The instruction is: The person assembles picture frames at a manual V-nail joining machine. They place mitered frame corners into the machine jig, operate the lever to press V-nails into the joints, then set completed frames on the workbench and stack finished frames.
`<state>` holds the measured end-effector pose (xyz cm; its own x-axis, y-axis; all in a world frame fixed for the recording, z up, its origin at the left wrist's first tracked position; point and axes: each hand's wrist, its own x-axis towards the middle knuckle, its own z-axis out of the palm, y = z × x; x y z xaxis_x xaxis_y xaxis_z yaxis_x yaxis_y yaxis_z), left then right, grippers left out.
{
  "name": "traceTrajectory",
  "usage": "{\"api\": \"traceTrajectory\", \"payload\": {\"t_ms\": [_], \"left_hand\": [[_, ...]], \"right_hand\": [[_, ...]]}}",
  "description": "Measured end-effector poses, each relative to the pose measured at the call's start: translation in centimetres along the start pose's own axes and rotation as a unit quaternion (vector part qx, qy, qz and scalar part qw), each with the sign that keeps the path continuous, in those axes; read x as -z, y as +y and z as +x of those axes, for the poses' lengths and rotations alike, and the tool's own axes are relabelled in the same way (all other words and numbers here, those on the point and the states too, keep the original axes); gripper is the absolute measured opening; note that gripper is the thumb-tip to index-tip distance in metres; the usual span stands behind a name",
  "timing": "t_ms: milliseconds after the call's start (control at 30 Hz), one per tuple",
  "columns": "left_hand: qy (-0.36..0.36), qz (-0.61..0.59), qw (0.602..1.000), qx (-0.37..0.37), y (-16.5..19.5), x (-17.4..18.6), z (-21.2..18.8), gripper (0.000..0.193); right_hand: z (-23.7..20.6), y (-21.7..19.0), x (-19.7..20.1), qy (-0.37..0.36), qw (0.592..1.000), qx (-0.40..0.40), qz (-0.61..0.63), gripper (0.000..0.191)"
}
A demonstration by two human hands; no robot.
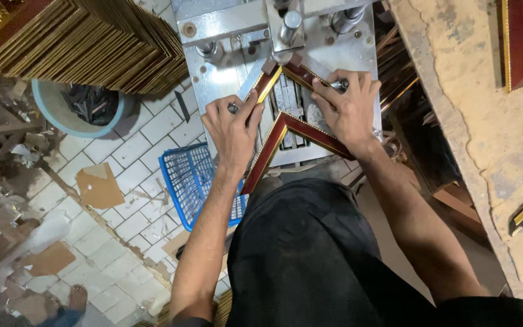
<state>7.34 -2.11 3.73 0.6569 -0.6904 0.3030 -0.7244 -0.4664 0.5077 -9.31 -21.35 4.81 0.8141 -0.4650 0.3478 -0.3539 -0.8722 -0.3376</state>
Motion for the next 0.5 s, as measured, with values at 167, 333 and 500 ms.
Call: {"api": "traceTrajectory", "payload": {"t_ms": [167,333,500], "left_hand": [[-0.015,0.01,1.0,0.009,0.0,-0.2,-0.1,0.031],[-0.014,0.026,0.999,0.017,0.5,0.3,0.8,0.031],[-0.08,0.067,0.974,-0.2,3.3,0.3,-1.6,0.05]], "right_hand": [[0.0,0.1,-0.2,-0.001,1.0,0.009,-0.008,0.025],[0.5,-0.3,-0.6,0.016,1.0,0.004,-0.027,0.034],[-1.2,-1.2,-0.2,0.049,0.975,0.087,-0.2,0.024]]}}
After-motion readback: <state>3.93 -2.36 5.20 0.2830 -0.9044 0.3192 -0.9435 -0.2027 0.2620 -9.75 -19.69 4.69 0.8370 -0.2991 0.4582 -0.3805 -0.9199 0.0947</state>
